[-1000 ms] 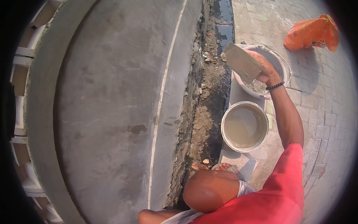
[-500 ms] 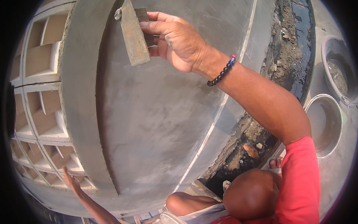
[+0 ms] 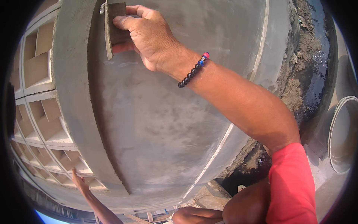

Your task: The person applies and smooths cement onto a curved wall section using a trowel. They repeatedly dip the trowel into a bucket of water to clean it and continue smoothing the surface.

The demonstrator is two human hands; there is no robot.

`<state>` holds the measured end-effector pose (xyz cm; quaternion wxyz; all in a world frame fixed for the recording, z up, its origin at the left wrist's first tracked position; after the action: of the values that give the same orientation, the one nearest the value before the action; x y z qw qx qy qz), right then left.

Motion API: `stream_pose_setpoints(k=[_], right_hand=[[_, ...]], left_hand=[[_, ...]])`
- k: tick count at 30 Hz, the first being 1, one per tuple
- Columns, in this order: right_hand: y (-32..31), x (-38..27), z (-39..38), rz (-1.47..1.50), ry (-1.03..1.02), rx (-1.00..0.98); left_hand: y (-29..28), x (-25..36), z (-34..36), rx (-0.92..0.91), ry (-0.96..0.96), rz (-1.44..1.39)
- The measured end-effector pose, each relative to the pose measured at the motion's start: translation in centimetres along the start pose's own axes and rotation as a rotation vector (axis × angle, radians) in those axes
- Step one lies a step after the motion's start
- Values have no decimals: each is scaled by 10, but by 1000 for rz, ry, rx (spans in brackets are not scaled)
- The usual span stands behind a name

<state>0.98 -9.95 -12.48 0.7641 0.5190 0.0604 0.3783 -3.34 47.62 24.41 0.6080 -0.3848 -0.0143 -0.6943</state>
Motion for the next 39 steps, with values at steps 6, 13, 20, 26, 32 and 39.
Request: stream_pose_setpoints(k=[6,13,20,26,32,39], right_hand=[[7,-2,3,28,-73,-32],[20,-8,14,-88,-132,-8],[34,44,-12,-408,-193,210],[30,37,-58,-266,39,111],[16,-29,18,-283,-219,19],[27,4,30,-420,-238,114]], left_hand=[[0,-1,-1,-5,-15,-33],[3,5,-10,18,16,-40],[4,-3,-1,-16,25,-49],[2,2,-6,-6,9,-71],[3,-2,-5,-31,-7,-66],[4,7,-12,-13,-5,-29]])
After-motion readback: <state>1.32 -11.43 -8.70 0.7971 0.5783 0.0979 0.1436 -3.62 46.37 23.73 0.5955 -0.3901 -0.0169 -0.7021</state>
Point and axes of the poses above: each hand's wrist, its own z-axis towards the middle knuckle, its own y-axis out of the palm, x = y × z, the point moved 6 cm from there along z, towards the middle knuckle, and after that the axes turned 14 degrees about -y, right-handed, at the moved point
